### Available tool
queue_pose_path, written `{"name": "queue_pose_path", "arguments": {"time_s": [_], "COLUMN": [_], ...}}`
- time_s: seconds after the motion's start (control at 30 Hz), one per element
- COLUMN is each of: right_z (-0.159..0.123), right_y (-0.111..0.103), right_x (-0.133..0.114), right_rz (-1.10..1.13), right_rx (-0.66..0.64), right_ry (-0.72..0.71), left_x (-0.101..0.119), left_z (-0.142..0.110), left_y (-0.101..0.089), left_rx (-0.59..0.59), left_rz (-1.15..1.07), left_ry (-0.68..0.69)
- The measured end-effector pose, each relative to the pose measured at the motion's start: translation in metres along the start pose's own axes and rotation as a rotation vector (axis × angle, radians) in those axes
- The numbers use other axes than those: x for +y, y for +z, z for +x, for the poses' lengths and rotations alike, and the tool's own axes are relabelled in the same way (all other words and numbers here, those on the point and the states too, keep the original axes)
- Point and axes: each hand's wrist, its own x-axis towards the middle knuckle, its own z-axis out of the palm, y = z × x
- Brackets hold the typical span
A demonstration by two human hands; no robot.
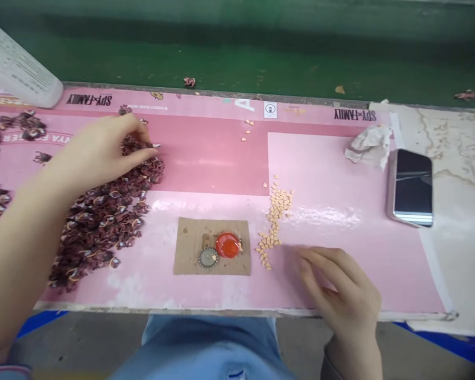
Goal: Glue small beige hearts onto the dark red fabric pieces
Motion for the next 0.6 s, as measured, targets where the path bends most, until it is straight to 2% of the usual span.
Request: {"name": "queue_pose_path", "arguments": {"time_s": [0.1, 0.17, 0.27, 0.43, 0.5, 0.6], "right_z": [-0.001, -0.003, -0.007, -0.005, -0.003, 0.000], "right_y": [-0.003, -0.001, 0.003, 0.006, 0.006, 0.006], "right_x": [-0.008, -0.013, -0.017, -0.022, -0.024, -0.027], "right_rz": [-0.046, -0.050, -0.066, -0.100, -0.112, -0.135], "right_rx": [-0.147, -0.189, -0.194, -0.202, -0.217, -0.248], "right_ry": [-0.056, -0.055, -0.066, -0.084, -0.091, -0.106], "left_x": [0.010, 0.018, 0.033, 0.055, 0.059, 0.062], "left_z": [-0.028, -0.049, -0.079, -0.112, -0.121, -0.138], "left_y": [-0.005, -0.006, -0.002, 0.008, 0.011, 0.015], "left_rx": [0.113, 0.162, 0.134, 0.071, 0.086, 0.087], "left_rz": [-0.071, -0.143, -0.257, -0.431, -0.497, -0.602], "left_ry": [-0.042, 0.018, 0.149, 0.245, 0.217, 0.075]}}
